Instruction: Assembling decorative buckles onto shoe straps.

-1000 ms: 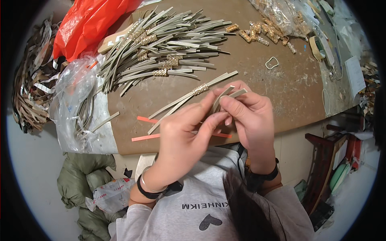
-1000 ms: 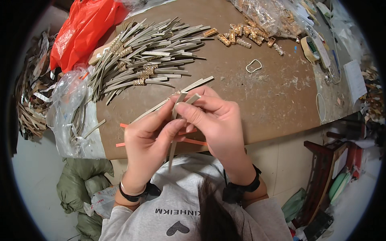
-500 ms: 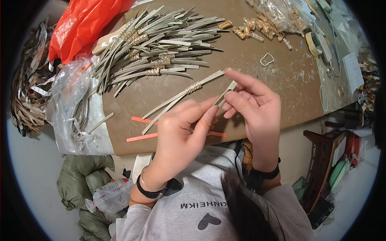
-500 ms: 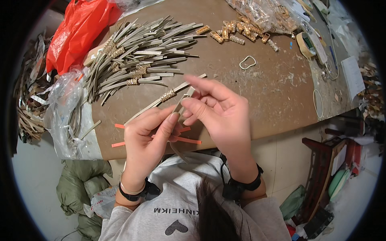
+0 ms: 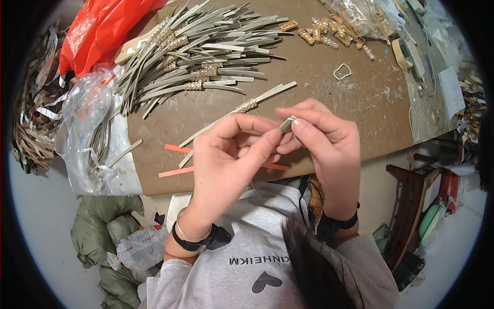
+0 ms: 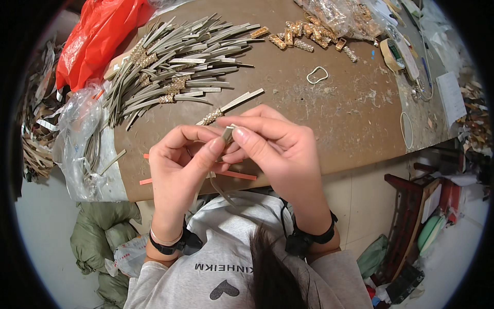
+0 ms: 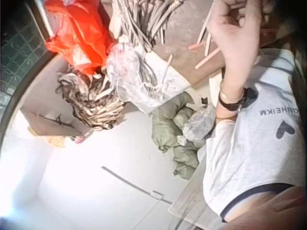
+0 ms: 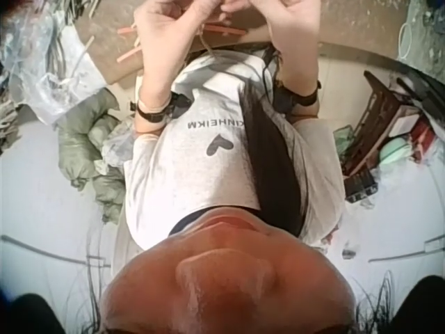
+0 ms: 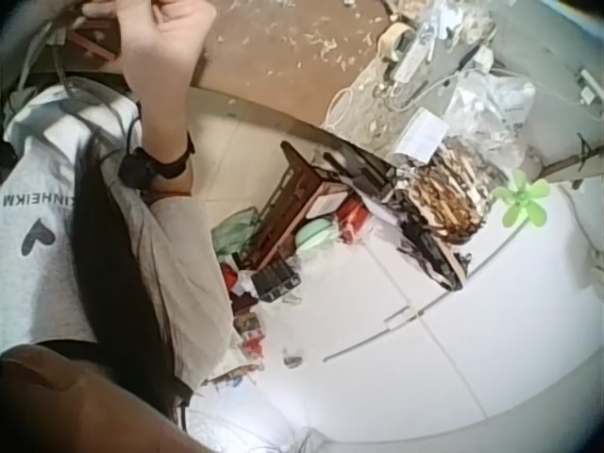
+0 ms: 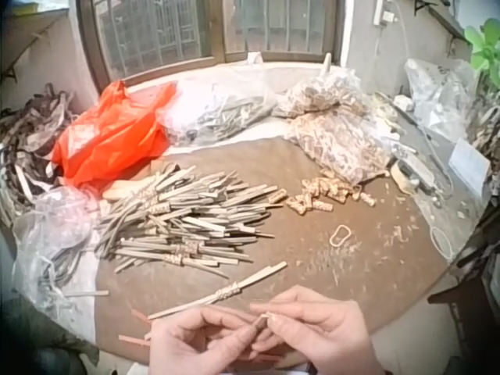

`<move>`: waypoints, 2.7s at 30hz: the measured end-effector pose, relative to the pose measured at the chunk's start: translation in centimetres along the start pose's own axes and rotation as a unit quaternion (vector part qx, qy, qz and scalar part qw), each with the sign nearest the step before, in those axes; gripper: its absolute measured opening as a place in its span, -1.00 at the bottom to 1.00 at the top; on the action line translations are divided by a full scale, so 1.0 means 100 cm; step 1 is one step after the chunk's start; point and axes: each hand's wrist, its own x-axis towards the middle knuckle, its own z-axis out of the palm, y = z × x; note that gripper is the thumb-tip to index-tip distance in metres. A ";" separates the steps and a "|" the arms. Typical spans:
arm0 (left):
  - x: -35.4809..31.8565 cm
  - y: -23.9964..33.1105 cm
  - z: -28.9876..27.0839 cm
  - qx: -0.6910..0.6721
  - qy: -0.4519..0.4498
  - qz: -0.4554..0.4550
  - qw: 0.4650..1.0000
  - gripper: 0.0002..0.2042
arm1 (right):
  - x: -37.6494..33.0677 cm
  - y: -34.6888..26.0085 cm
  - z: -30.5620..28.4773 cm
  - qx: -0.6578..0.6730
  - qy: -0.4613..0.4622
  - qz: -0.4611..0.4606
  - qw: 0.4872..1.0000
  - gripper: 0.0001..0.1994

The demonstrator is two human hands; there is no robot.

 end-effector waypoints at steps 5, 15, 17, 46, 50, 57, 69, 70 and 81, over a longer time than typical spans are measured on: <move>0.003 -0.001 0.000 0.096 0.020 0.063 0.993 -0.87 | -0.002 -0.005 0.004 -0.039 0.003 0.002 0.999 -0.79; 0.012 0.014 -0.020 -0.103 -0.207 -0.216 0.949 -0.77 | 0.005 -0.001 -0.014 -0.016 -0.094 -0.042 0.995 -0.88; 0.015 0.008 -0.026 -0.237 -0.302 -0.284 0.879 -0.76 | 0.008 -0.006 -0.015 0.028 -0.170 -0.013 0.985 -0.92; -0.002 0.012 -0.008 -0.029 -0.021 0.038 0.999 -0.88 | 0.008 -0.016 -0.011 0.145 -0.060 -0.013 0.987 -0.67; -0.008 0.011 -0.013 -0.046 -0.040 0.043 0.997 -0.86 | 0.006 -0.004 -0.005 0.079 -0.065 -0.120 0.987 -0.70; -0.012 0.012 -0.017 0.001 -0.019 0.051 0.999 -0.93 | 0.002 -0.001 0.001 -0.007 -0.042 -0.164 0.986 -0.75; -0.014 0.021 -0.032 0.042 -0.082 0.032 0.995 -0.92 | 0.006 -0.017 0.005 -0.139 -0.071 -0.131 0.979 -0.81; -0.013 0.020 -0.030 0.043 -0.082 0.031 0.995 -0.92 | 0.007 -0.018 0.004 -0.150 -0.076 -0.134 0.977 -0.80; -0.012 0.022 -0.033 0.077 -0.027 0.073 0.994 -0.93 | 0.009 -0.024 0.018 -0.306 -0.059 -0.169 0.935 -0.80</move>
